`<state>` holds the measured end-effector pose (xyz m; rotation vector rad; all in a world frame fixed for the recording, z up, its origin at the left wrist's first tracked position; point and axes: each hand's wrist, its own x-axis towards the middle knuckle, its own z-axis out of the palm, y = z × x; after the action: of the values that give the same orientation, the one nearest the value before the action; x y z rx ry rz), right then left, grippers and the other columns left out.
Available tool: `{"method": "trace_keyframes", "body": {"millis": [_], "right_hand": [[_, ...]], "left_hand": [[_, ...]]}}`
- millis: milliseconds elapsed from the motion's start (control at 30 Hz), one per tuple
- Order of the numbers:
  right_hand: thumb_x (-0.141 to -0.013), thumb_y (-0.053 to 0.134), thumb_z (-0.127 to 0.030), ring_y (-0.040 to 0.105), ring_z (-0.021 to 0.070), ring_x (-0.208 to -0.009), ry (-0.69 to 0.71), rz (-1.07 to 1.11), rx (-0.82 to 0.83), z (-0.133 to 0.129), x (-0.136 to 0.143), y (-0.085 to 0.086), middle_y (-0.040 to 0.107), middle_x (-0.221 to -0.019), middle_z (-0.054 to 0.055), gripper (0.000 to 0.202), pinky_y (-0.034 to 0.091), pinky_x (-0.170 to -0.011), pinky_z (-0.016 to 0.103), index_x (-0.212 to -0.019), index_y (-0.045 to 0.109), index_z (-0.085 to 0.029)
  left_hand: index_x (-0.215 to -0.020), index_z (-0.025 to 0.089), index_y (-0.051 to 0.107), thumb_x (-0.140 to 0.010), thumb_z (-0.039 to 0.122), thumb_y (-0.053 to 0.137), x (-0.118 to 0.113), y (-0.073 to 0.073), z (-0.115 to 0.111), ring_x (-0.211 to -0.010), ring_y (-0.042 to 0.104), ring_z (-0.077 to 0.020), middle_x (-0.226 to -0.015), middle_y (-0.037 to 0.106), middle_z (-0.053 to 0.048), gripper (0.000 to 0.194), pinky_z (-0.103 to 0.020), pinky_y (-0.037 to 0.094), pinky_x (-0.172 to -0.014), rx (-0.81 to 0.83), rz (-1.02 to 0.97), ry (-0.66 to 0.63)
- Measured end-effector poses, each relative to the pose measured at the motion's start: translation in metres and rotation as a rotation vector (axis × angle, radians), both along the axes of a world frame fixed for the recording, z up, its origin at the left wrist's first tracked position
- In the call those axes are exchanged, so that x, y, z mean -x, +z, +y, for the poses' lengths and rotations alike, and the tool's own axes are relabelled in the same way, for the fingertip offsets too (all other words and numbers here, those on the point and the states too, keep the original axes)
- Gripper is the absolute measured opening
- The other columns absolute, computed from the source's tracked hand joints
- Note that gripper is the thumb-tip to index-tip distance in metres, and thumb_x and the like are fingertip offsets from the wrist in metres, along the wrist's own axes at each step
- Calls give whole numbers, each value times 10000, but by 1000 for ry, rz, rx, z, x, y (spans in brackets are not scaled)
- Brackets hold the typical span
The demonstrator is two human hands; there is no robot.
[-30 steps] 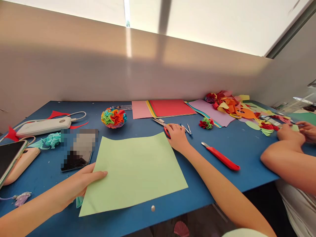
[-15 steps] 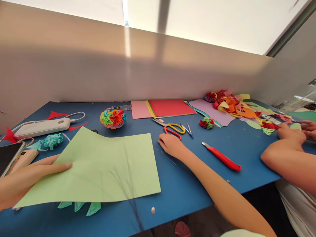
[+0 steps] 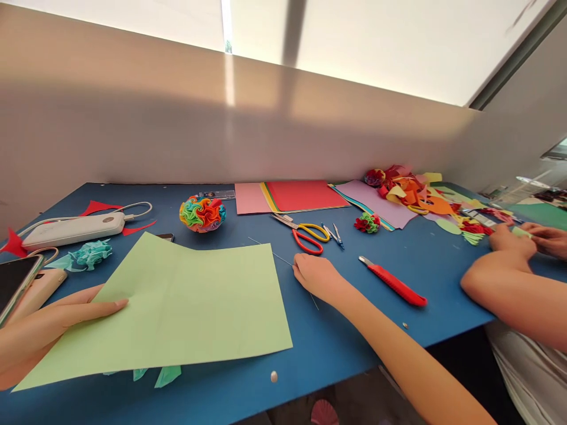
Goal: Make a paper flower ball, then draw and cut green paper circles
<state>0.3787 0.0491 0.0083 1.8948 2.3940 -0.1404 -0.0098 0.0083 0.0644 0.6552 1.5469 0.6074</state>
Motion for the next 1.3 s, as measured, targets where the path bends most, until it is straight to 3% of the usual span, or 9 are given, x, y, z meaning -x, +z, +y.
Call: {"method": "trace_keyframes", "body": {"millis": [167, 333, 533, 767, 933, 1000, 1067, 1167, 1300], "right_hand": [[-945, 359, -251, 618, 220, -685, -165, -90, 25, -8, -29, 2, 653, -817, 82, 197, 343, -547, 277, -854, 523, -194], [-927, 390, -236, 628, 221, -705, -290, -142, 59, -6, -56, 6, 658, -835, 93, 183, 349, -544, 266, -832, 536, -182], [-950, 346, -283, 630, 249, -840, -298, -106, -26, -4, -48, 24, 653, -942, 105, 240, 398, -585, 281, -930, 559, -173], [-950, 423, -413, 582, 221, -1026, 27, 17, -65, -31, 17, 35, 618, -1145, 89, 308, 457, -837, 332, -1100, 576, -192], [-776, 469, -748, 497, 313, -1178, 464, 219, -298, -69, 61, 11, 571, -1270, 141, 780, 370, -996, 494, -1255, 508, -134], [-844, 465, -662, 516, 326, -1167, 522, 209, -411, -77, 74, -2, 581, -1269, 154, 704, 372, -989, 510, -1279, 494, -110], [-922, 486, -393, 559, 313, -1118, 553, 192, -497, -80, 82, -12, 619, -1214, 158, 444, 414, -945, 477, -1248, 524, -93], [-891, 437, -125, 599, 261, -1064, 577, 325, -478, -77, 84, -18, 668, -1125, 126, 322, 462, -901, 401, -1183, 572, -103], [-940, 377, -164, 598, 198, -1068, 373, 740, -155, -73, 78, -10, 673, -1121, 71, 304, 479, -929, 336, -1143, 603, -162]], "left_hand": [[-1378, 342, 377, -580, 539, 784, -5, -3, 3, -707, 714, -265, -906, 759, 19, 917, -304, 561, -516, 61, -36, -51], [-1318, 285, 455, -607, 520, 786, -19, -11, 8, -924, 694, -315, -1050, 728, -40, 819, -333, 592, -663, 69, -152, -231], [-1337, 211, 411, -777, 352, 688, -50, -12, 15, -1035, 661, -282, -1157, 678, -95, 640, -333, 601, -768, 83, -166, -285], [-1308, 191, 430, -831, 298, 614, -69, -21, 20, -1021, 668, -270, -1153, 676, -108, 522, -338, 606, -746, 26, -161, -269], [-1315, 213, 429, -828, 332, 613, -64, -27, 16, -1021, 665, -273, -1187, 652, -109, 533, -331, 612, -718, -3, -174, -195], [-1345, 220, 394, -840, 348, 600, -66, -23, 9, -1018, 664, -271, -1189, 647, -110, 561, -331, 613, -713, -3, -169, -171], [-1389, 215, 330, -850, 355, 586, -69, -18, -1, -974, 678, -271, -1163, 652, -118, 614, -342, 616, -691, 23, -195, -193], [-1419, 186, 285, -870, 440, 526, -69, -15, -18, -830, 701, -280, -1045, 681, -135, 651, -337, 594, -519, -29, -256, -331], [-1253, 262, 530, -915, 554, 370, -54, -22, -39, -725, 693, -179, -982, 706, -57, 475, -259, 593, -609, -567, 137, -709]]}}
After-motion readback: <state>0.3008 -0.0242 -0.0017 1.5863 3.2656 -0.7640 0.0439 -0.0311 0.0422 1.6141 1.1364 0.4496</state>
